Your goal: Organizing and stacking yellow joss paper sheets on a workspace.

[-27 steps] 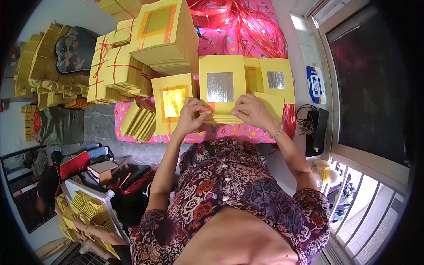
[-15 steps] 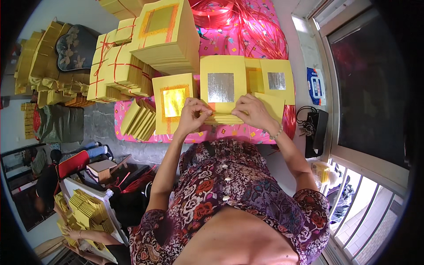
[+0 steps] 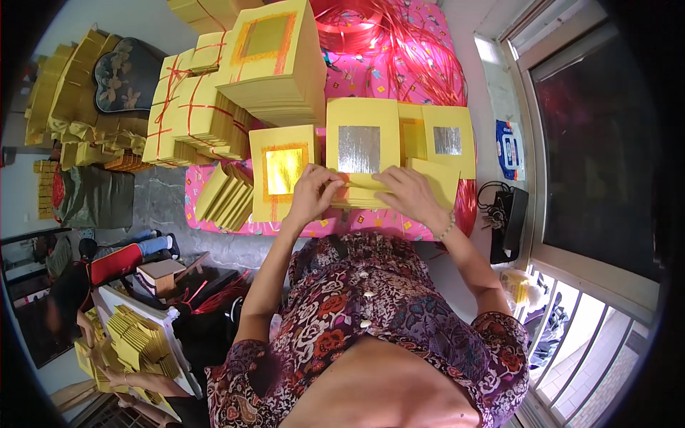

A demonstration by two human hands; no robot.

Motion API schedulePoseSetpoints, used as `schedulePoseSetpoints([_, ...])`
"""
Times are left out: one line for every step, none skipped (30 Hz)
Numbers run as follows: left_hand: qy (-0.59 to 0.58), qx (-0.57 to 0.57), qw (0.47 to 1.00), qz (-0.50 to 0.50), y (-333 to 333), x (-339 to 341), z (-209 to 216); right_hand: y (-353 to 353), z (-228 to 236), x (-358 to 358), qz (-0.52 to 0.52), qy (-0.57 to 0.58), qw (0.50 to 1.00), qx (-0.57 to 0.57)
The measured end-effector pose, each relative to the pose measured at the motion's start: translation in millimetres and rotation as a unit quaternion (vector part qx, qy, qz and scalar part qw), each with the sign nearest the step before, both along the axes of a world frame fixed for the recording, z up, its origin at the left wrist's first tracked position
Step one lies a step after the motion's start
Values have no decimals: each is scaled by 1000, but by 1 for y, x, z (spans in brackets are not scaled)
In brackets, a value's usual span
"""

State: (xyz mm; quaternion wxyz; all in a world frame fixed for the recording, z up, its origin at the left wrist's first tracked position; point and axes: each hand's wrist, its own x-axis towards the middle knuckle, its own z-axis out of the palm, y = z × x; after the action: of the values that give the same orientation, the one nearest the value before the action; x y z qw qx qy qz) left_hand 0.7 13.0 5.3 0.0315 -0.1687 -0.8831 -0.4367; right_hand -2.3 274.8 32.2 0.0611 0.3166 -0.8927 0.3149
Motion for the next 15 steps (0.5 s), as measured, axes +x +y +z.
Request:
schedulePoseSetpoints([-9,17,1000,4,2,0,2,3,-7,-1,13,14,1000,17])
schedulePoseSetpoints([-17,35,999,9,4,0,5,7,-13,-2,27,28,999,34])
schedulePoseSetpoints([-22,33,999,-4,2,0,8,7,-10,-5,29,31,999,34])
schedulePoseSetpoints([-19,33,999,-2,3,0,11,7,-7,-9,17,11,999,27])
schedulePoseSetpoints([46,38,998,25,6,2,14,7,-3,-13,4,-9,1000,20])
schedulePoseSetpoints([110,42,992,52,10,3,18,6,2,-18,6,-6,1000,21])
schedulePoseSetpoints([139,50,986,73,15,7,19,6,7,-24,-6,-21,1000,-5])
schedulePoseSetpoints([142,51,986,75,19,8,21,5,11,-31,-17,-37,999,-31])
schedulePoseSetpoints([190,15,978,88,23,10,23,5,12,-39,-15,-34,999,-30])
schedulePoseSetpoints([237,-22,966,102,28,10,24,5,14,-49,-29,-48,998,-35])
schedulePoseSetpoints([232,-1,969,81,32,10,13,4,15,-60,-42,-63,996,-39])
schedulePoseSetpoints([233,-1,969,82,38,7,11,4,15,-71,-40,-61,997,-39])
schedulePoseSetpoints([207,-12,978,36,43,4,11,4,14,-83,-49,-60,996,-46])
schedulePoseSetpoints([180,-23,983,-10,47,1,11,4,12,-95,-56,-58,995,-53])
schedulePoseSetpoints([155,-42,986,-33,51,-4,9,4,8,-106,-56,-57,995,-53])
